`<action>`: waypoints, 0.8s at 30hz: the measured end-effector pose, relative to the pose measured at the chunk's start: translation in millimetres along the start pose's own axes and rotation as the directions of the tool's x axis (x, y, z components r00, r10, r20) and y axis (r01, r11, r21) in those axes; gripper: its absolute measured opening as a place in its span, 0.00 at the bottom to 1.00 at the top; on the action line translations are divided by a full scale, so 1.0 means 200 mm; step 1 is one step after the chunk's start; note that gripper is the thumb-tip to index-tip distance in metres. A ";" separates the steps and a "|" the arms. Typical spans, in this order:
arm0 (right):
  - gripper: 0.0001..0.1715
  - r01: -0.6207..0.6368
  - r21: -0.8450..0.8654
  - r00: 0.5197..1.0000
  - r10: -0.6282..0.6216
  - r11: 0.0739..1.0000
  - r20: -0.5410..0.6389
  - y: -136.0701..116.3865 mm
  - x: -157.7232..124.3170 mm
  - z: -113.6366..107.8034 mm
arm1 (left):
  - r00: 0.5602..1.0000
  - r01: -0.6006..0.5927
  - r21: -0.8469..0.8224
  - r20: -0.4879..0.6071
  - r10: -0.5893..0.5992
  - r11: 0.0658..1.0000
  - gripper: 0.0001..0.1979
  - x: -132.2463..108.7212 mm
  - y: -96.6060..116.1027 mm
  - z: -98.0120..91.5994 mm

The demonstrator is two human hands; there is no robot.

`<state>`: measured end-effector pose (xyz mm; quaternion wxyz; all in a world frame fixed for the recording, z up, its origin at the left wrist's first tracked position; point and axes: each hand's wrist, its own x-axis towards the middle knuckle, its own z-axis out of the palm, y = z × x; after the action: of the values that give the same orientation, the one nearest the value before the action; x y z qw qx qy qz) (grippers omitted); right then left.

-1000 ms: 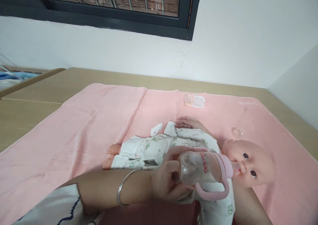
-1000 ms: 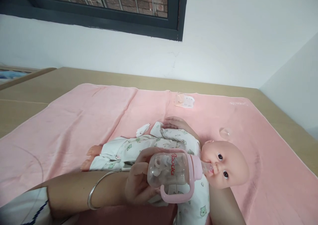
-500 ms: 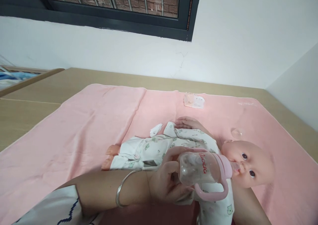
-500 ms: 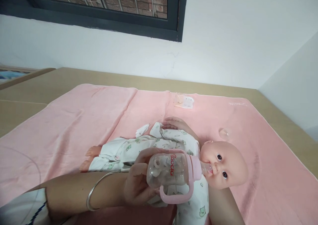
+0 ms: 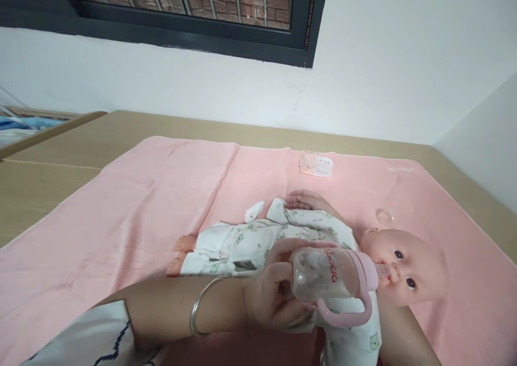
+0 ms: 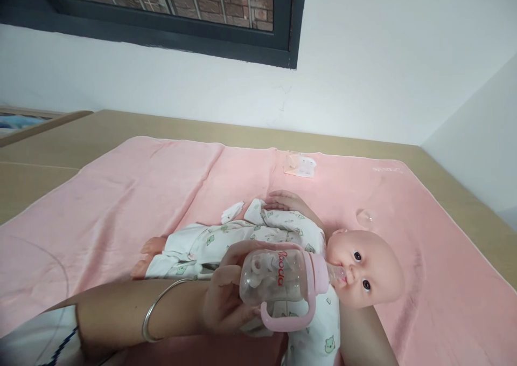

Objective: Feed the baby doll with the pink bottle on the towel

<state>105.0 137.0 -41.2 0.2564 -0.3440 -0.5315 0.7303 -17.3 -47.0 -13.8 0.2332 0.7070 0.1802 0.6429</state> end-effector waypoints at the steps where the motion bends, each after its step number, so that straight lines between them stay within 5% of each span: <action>1: 0.11 -0.025 -0.010 1.000 0.025 1.000 0.010 -0.01 0.00 0.00 | 1.000 0.002 0.000 0.008 -0.002 1.000 0.21 0.00 0.00 0.00; 13: 0.12 0.081 0.021 0.997 -0.080 0.997 -0.004 -0.03 -0.04 0.03 | 0.999 -0.021 0.015 0.026 0.021 1.000 0.20 0.01 0.01 0.00; 24: 0.11 0.019 -0.029 0.999 -0.018 0.999 0.034 -0.03 0.01 -0.02 | 0.999 -0.018 -0.019 0.026 0.019 1.000 0.21 0.01 0.00 -0.01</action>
<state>106.4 141.8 -37.0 0.2493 -0.3305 -0.5496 0.7257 -19.4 -46.0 -11.5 0.2361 0.7147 0.1645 0.6375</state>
